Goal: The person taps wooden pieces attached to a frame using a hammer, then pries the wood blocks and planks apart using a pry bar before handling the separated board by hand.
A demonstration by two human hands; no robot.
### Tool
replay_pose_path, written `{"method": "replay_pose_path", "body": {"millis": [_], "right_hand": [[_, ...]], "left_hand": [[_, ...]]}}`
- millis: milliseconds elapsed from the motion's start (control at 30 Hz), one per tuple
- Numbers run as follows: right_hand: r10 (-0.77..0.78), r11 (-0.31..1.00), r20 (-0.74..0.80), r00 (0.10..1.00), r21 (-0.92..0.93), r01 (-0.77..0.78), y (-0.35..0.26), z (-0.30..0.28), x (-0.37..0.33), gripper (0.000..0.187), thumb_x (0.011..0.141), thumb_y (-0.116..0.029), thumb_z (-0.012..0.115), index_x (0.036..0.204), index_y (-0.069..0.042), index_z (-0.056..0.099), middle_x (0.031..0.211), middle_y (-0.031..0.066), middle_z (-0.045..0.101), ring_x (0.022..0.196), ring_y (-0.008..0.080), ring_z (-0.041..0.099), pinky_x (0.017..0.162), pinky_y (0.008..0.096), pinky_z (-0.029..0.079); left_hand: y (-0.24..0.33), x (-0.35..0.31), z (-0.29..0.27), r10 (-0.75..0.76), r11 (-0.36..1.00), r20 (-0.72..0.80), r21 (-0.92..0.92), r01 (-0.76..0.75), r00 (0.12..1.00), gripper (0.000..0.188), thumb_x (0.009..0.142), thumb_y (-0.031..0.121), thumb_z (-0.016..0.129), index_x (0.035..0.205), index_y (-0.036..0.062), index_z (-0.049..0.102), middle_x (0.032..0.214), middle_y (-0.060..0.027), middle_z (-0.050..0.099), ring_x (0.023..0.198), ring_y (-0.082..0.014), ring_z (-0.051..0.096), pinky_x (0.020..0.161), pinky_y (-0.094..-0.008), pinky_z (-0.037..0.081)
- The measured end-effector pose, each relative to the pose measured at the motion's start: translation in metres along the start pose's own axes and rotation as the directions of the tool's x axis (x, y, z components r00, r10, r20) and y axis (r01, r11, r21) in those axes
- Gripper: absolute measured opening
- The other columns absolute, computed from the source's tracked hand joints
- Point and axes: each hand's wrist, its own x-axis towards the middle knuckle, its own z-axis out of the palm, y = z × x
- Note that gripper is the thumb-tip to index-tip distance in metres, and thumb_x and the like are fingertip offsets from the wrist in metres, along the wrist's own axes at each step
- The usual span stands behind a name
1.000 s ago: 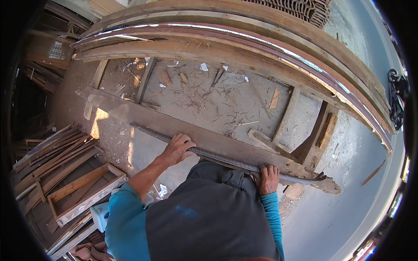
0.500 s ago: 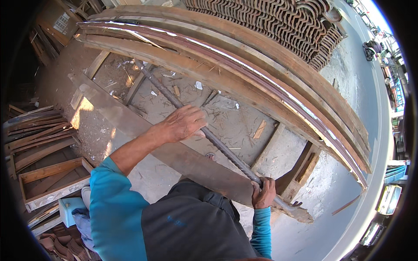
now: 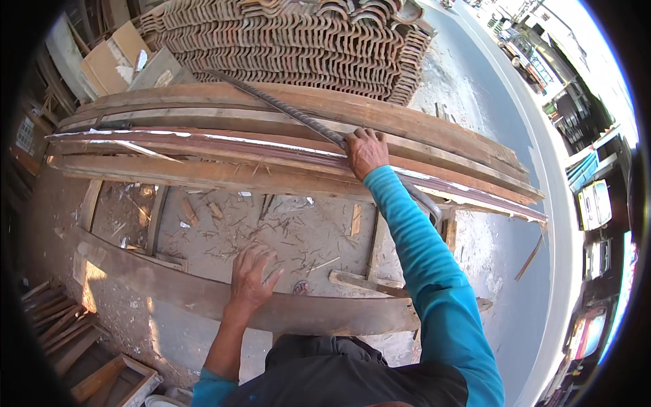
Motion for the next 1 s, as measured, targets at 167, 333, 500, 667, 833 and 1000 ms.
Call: {"method": "replay_pose_path", "body": {"millis": [167, 333, 500, 667, 833, 1000], "right_hand": [[0.101, 0.988, 0.040, 0.994, 0.116, -0.105, 0.020, 0.042, -0.008, 0.041, 0.098, -0.030, 0.055, 0.136, -0.014, 0.054, 0.121, 0.0154, 0.064, 0.122, 0.0363, 0.056, 0.103, 0.0553, 0.039], [0.178, 0.980, -0.004, 0.984, 0.090, -0.177, -0.008, 0.023, -0.027, 0.046, 0.097, -0.027, 0.059, 0.140, -0.013, 0.050, 0.132, 0.0181, 0.058, 0.124, 0.0381, 0.054, 0.104, 0.0562, 0.038], [0.160, 0.918, -0.287, 0.944, 0.394, -0.035, -0.076, -0.034, -0.123, 0.049, 0.096, -0.027, 0.063, 0.140, -0.009, 0.050, 0.129, 0.0188, 0.058, 0.117, 0.0367, 0.056, 0.102, 0.0473, 0.043], [0.263, 0.790, -0.135, 0.955, 0.598, -0.134, -0.140, -0.034, -0.260, 0.046, 0.091, -0.017, 0.071, 0.133, -0.009, 0.056, 0.115, 0.0150, 0.065, 0.102, 0.0330, 0.065, 0.090, 0.0413, 0.051], [0.672, 0.546, -0.076, 0.737, 0.723, -0.424, -0.174, -0.031, -0.428, 0.034, 0.092, -0.018, 0.070, 0.124, -0.005, 0.064, 0.104, 0.0188, 0.069, 0.091, 0.0352, 0.069, 0.080, 0.0426, 0.056], [0.927, 0.122, 0.268, 0.263, 0.447, -0.886, -0.230, -0.003, -0.556, 0.040, 0.094, -0.025, 0.069, 0.126, 0.000, 0.062, 0.102, 0.0187, 0.070, 0.087, 0.0323, 0.069, 0.080, 0.0402, 0.054]], "left_hand": [[-0.046, -0.102, 0.022, -0.202, 0.971, 0.031, 0.140, 0.196, 0.979, 0.049, 0.077, 0.028, 0.079, 0.115, -0.0003, 0.063, 0.119, -0.0166, 0.061, 0.121, -0.0388, 0.051, 0.105, -0.0548, 0.036], [-0.060, -0.124, 0.034, -0.158, 0.962, 0.054, 0.234, 0.141, 0.986, 0.038, 0.083, 0.029, 0.073, 0.107, 0.0000, 0.064, 0.112, -0.0174, 0.062, 0.117, -0.0374, 0.051, 0.108, -0.0554, 0.028], [-0.061, -0.124, 0.043, -0.141, 0.970, 0.053, 0.207, 0.128, 0.989, 0.033, 0.085, 0.032, 0.071, 0.099, 0.0015, 0.067, 0.106, -0.0145, 0.063, 0.112, -0.0336, 0.054, 0.108, -0.0545, 0.030], [-0.056, -0.127, 0.031, -0.200, 0.955, 0.059, 0.237, 0.181, 0.978, 0.031, 0.090, 0.033, 0.066, 0.096, 0.0022, 0.067, 0.104, -0.0153, 0.063, 0.110, -0.0342, 0.053, 0.107, -0.0541, 0.030], [-0.068, -0.126, 0.044, -0.099, 0.947, 0.121, 0.316, 0.056, 0.988, 0.043, 0.092, 0.045, 0.062, 0.097, 0.0027, 0.067, 0.101, -0.0173, 0.065, 0.109, -0.0346, 0.054, 0.107, -0.0535, 0.027], [-0.067, -0.126, 0.052, -0.112, 0.942, 0.172, 0.333, 0.049, 0.979, 0.055, 0.093, 0.055, 0.056, 0.102, 0.0024, 0.068, 0.105, -0.0186, 0.067, 0.111, -0.0356, 0.055, 0.108, -0.0537, 0.027]]}}
